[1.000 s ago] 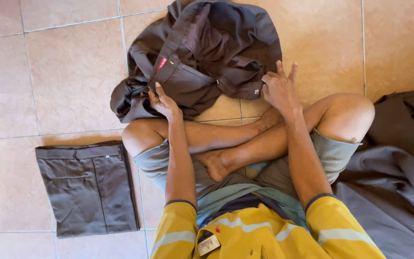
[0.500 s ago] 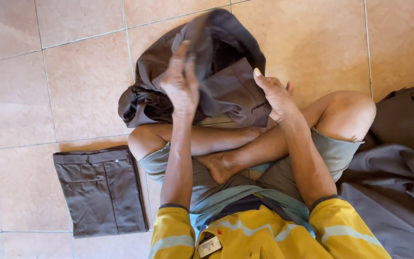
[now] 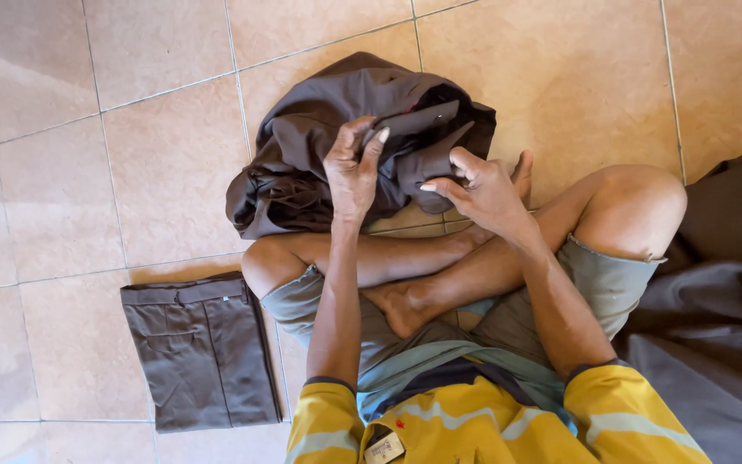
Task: The person sits cross-legged on a tiled floor and folds a pair of brown trousers by hand. They smooth the fabric, fold the legs together, and then fold the garment into a compact rectangular shape, repeating the process for a second pair.
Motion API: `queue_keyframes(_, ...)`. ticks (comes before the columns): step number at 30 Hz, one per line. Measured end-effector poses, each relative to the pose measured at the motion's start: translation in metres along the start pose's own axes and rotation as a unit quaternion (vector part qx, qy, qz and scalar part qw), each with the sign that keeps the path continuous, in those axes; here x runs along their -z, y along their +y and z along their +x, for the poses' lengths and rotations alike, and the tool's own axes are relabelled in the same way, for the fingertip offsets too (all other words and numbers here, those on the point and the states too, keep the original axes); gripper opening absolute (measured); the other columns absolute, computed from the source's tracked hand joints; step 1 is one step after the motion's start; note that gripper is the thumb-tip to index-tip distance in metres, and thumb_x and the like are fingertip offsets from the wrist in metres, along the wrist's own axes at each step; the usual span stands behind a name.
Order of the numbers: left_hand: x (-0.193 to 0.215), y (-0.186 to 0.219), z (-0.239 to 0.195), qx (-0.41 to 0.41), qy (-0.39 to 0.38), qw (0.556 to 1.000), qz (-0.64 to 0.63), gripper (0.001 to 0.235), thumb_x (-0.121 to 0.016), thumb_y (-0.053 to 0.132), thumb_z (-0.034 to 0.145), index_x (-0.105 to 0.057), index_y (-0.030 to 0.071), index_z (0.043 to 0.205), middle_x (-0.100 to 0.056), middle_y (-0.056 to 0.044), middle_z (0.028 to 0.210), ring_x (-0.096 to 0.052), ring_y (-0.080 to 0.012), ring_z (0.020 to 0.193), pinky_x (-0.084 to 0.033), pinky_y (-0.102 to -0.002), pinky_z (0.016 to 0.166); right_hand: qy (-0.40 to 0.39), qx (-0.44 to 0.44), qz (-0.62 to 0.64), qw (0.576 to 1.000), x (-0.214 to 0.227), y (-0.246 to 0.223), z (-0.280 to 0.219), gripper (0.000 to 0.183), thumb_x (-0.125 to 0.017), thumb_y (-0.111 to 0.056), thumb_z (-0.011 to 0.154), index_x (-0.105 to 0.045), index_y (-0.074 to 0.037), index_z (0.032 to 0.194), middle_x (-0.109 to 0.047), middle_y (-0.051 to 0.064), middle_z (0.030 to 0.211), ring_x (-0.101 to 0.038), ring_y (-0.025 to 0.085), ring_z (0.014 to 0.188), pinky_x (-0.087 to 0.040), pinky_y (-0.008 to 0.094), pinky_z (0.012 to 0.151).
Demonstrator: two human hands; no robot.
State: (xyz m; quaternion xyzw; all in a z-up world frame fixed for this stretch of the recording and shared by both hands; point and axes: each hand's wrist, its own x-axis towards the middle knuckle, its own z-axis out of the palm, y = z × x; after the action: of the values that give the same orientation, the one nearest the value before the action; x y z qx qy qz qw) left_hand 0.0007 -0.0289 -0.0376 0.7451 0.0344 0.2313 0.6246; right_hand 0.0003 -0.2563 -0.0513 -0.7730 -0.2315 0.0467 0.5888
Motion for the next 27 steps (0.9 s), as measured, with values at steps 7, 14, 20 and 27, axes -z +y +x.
queue_keyframes(7, -0.004, 0.045, -0.005, -0.116, 0.069, 0.981, 0.14, 0.027, -0.074, 0.002, 0.095, -0.075, 0.014, 0.119, -0.078, -0.01, 0.112, -0.072, -0.027, 0.11, -0.06, -0.038, 0.093, 0.023, 0.023, -0.036, 0.999, 0.007, -0.003, 0.0, 0.021, -0.081, -0.016, 0.095, -0.063, -0.006, 0.095, -0.062, 0.011, 0.061, -0.062, 0.017, 0.059, -0.045, 0.029, 0.053)
queue_keyframes(14, -0.016, 0.034, -0.012, 0.003, -0.142, 0.99, 0.021, 0.023, -0.07, 0.01, 0.099, -0.075, 0.015, 0.121, -0.077, -0.011, 0.113, -0.068, -0.0298, 0.117, -0.057, -0.042, 0.097, -0.028, -0.003, -0.101, 0.995, 0.013, -0.029, -0.002, 0.028, -0.065, -0.008, 0.095, -0.063, -0.016, 0.122, -0.066, 0.01, 0.074, -0.07, 0.028, 0.072, -0.039, 0.053, 0.087)
queue_keyframes(20, -0.004, 0.034, -0.011, 0.029, -0.191, 0.979, -0.067, 0.026, -0.059, 0.015, 0.108, -0.07, 0.009, 0.131, -0.072, -0.018, 0.123, -0.06, -0.0323, 0.126, -0.052, -0.048, 0.103, 0.026, 0.044, -0.013, 0.999, 0.004, 0.013, 0.0, 0.03, -0.064, 0.004, 0.097, -0.078, -0.012, 0.119, -0.076, 0.009, 0.092, -0.074, 0.024, 0.089, -0.054, 0.04, 0.086)
queue_keyframes(27, -0.021, 0.016, -0.033, 0.071, -0.224, 0.967, -0.096, 0.055, -0.084, 0.002, 0.085, -0.065, 0.005, 0.137, -0.072, -0.02, 0.121, -0.064, -0.0268, 0.121, -0.053, -0.044, 0.104, 0.064, 0.067, 0.024, 0.995, -0.004, 0.009, 0.008, 0.031, -0.067, 0.005, 0.097, -0.079, -0.009, 0.122, -0.073, 0.012, 0.096, -0.072, 0.024, 0.089, -0.055, 0.039, 0.084)
